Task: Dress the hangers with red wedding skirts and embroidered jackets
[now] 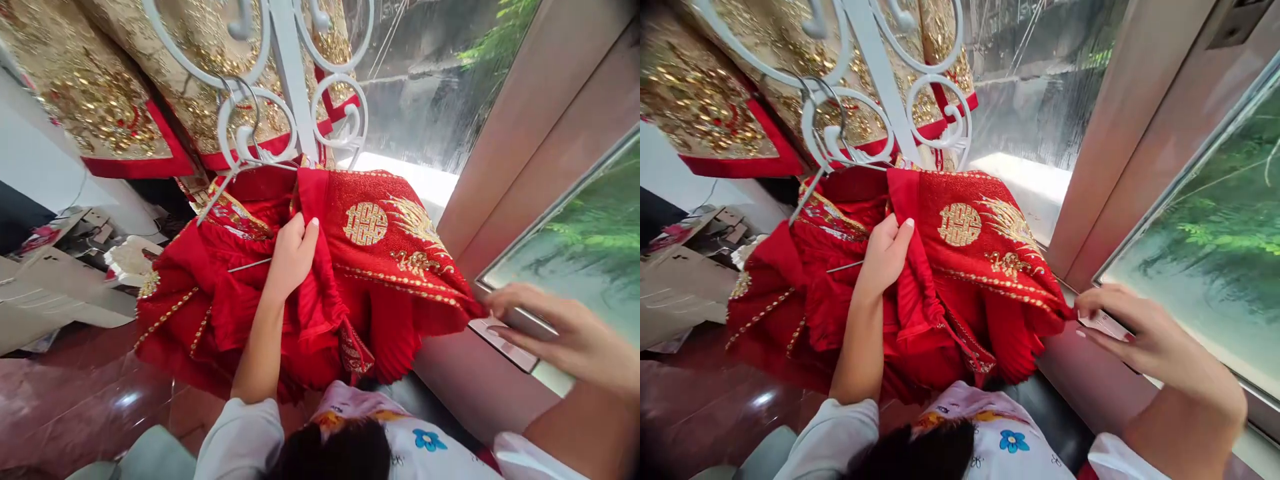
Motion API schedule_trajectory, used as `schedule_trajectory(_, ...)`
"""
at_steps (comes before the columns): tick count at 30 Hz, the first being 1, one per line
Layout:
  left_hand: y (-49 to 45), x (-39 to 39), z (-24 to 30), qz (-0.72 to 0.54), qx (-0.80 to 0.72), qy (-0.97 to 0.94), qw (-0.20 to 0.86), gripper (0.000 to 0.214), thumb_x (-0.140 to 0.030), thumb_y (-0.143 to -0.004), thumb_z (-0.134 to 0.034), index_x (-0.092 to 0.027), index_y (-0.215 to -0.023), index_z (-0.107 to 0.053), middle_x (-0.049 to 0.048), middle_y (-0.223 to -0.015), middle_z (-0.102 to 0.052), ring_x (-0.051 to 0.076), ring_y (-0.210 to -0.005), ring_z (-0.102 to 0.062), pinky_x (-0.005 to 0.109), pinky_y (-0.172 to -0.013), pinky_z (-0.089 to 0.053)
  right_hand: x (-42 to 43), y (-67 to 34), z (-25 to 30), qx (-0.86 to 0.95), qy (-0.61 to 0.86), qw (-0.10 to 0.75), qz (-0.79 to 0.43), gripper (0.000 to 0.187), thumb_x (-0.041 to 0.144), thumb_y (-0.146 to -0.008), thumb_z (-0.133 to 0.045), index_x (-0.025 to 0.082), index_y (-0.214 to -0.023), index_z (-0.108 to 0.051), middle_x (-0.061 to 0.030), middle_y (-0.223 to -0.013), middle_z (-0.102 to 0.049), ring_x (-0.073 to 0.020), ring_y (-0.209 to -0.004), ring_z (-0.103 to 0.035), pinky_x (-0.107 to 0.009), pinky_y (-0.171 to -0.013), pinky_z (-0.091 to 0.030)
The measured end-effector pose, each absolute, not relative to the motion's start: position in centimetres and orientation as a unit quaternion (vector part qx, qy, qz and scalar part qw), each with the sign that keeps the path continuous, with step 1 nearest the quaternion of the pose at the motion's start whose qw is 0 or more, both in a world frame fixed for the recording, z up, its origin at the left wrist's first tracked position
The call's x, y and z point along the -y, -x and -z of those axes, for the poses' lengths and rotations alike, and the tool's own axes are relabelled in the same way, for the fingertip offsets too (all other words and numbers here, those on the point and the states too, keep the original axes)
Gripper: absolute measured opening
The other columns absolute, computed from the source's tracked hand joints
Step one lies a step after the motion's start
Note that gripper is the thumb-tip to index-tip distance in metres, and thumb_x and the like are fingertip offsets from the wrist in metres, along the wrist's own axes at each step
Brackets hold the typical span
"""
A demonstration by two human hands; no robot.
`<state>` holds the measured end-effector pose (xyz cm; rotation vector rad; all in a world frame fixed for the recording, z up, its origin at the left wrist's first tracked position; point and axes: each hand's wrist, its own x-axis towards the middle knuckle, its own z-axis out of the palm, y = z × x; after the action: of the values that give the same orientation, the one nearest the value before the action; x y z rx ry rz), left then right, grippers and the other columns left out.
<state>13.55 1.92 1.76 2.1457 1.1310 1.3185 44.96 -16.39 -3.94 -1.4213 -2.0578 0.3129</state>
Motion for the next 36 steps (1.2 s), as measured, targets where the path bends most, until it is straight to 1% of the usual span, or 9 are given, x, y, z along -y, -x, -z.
schedule_trajectory(3, -13.6, -2.0, -1.7, -0.474, -0.398, -0.765, 0.179, 0.025, -0.032, -0.090, -0.041, -0.017, -0.071, -0.049, -0.0016, -0.065, -0.049, 0.013, -0.070, -0.050, 0.024, -0.069, -0.039, 17.4, -44.6, 5.1, 0.766, 0.555, 0.285, -0.154, 0.021, 0.032, -0.080, -0.064, 0.025, -0.100, -0.059, -0.0025, -0.082, -0.065, -0.0135, -0.066, -0.061, -0.023, -0.059, -0.052)
schedule_trajectory(6, -13.6, -2.1, -1.5, -0.476, -0.392, -0.768, 0.173, 0.024, -0.032, -0.090, -0.041, -0.018, -0.072, -0.049, -0.0019, -0.066, -0.050, 0.013, -0.069, -0.049, 0.024, -0.068, -0.039, 15.1, -43.7, 9.0, 0.667, 0.603, 0.437, 0.016, 0.060, 0.040, -0.072, -0.070, 0.023, -0.125, -0.047, -0.0104, -0.119, -0.055, -0.0254, -0.111, -0.056, -0.041, -0.097, -0.046)
schedule_trajectory(9, -13.6, -2.1, -1.4, -0.481, -0.393, -0.765, 0.172, 0.023, -0.032, -0.089, -0.041, -0.018, -0.073, -0.049, -0.0022, -0.066, -0.050, 0.012, -0.066, -0.047, 0.024, -0.068, -0.039, 12.2, -43.1, 13.1, 0.615, 0.600, 0.506, 0.080, 0.097, 0.050, -0.062, -0.076, 0.019, -0.140, -0.026, -0.0166, -0.134, -0.041, -0.0302, -0.124, -0.045, -0.048, -0.100, -0.042)
schedule_trajectory(12, -13.5, -2.1, -1.4, -0.476, -0.403, -0.764, 0.166, 0.022, -0.031, -0.088, -0.041, -0.018, -0.072, -0.048, -0.0026, -0.064, -0.049, 0.012, -0.066, -0.047, 0.023, -0.067, -0.038, 12.0, -42.0, 16.0, 0.665, 0.616, 0.423, -0.015, 0.061, 0.043, -0.075, -0.065, 0.022, -0.129, -0.044, -0.0110, -0.113, -0.060, -0.0252, -0.099, -0.062, -0.038, -0.079, -0.054)
schedule_trajectory(15, -13.5, -2.0, -1.6, -0.475, -0.409, -0.762, 0.163, 0.024, -0.031, -0.088, -0.041, -0.019, -0.069, -0.047, -0.0029, -0.061, -0.045, 0.013, -0.068, -0.047, 0.023, -0.069, -0.039, 14.5, -40.6, 18.3, 0.537, 0.706, 0.450, 0.102, 0.024, 0.032, -0.084, -0.050, 0.024, -0.103, -0.062, -0.0072, -0.085, -0.066, -0.0236, -0.073, -0.065, -0.036, -0.063, -0.054)
schedule_trajectory(19, -13.6, -1.8, -1.4, -0.487, -0.405, -0.757, 0.158, 0.021, -0.030, -0.088, -0.041, -0.017, -0.075, -0.052, -0.0022, -0.066, -0.051, 0.012, -0.067, -0.047, 0.022, -0.069, -0.038, 17.7, -39.1, 22.3, 0.345, 0.722, 0.502, 0.328, 0.026, 0.036, -0.077, -0.057, 0.025, -0.099, -0.067, -0.0100, -0.074, -0.065, -0.0304, -0.065, -0.064, -0.048, -0.060, -0.052)
schedule_trajectory(24, -13.5, -1.4, -0.8, -0.515, -0.388, -0.739, 0.198, 0.019, -0.029, -0.088, -0.045, -0.017, -0.075, -0.053, -0.0027, -0.065, -0.049, 0.011, -0.061, -0.043, 0.022, -0.062, -0.036, 16.5, -33.5, 25.5, 0.622, 0.664, 0.412, 0.037, 0.047, 0.016, -0.082, -0.040, 0.031, -0.122, -0.059, -0.0058, -0.095, -0.070, -0.0260, -0.082, -0.069, -0.043, -0.066, -0.059)
schedule_trajectory(28, -13.1, -1.5, -1.3, -0.506, -0.371, -0.748, 0.218, 0.023, -0.029, -0.088, -0.045, -0.017, -0.070, -0.049, -0.0033, -0.061, -0.042, 0.010, -0.059, -0.039, 0.022, -0.060, -0.035, 14.5, -31.0, 22.6, 0.695, 0.622, 0.341, -0.119, 0.039, 0.027, -0.086, -0.051, 0.026, -0.124, -0.058, -0.0064, -0.108, -0.069, -0.0228, -0.091, -0.069, -0.036, -0.072, -0.059)
schedule_trajectory(36, -12.5, -1.3, -1.5, -0.483, -0.351, -0.765, 0.242, 0.025, -0.033, -0.089, -0.044, -0.017, -0.071, -0.048, -0.0018, -0.065, -0.045, 0.011, -0.060, -0.039, 0.023, -0.060, -0.034, 7.9, -34.2, 8.4, 0.522, 0.587, 0.613, 0.085, 0.019, 0.032, -0.085, -0.055, 0.019, -0.094, -0.065, -0.0073, -0.088, -0.068, -0.0192, -0.077, -0.063, -0.035, -0.071, -0.052)
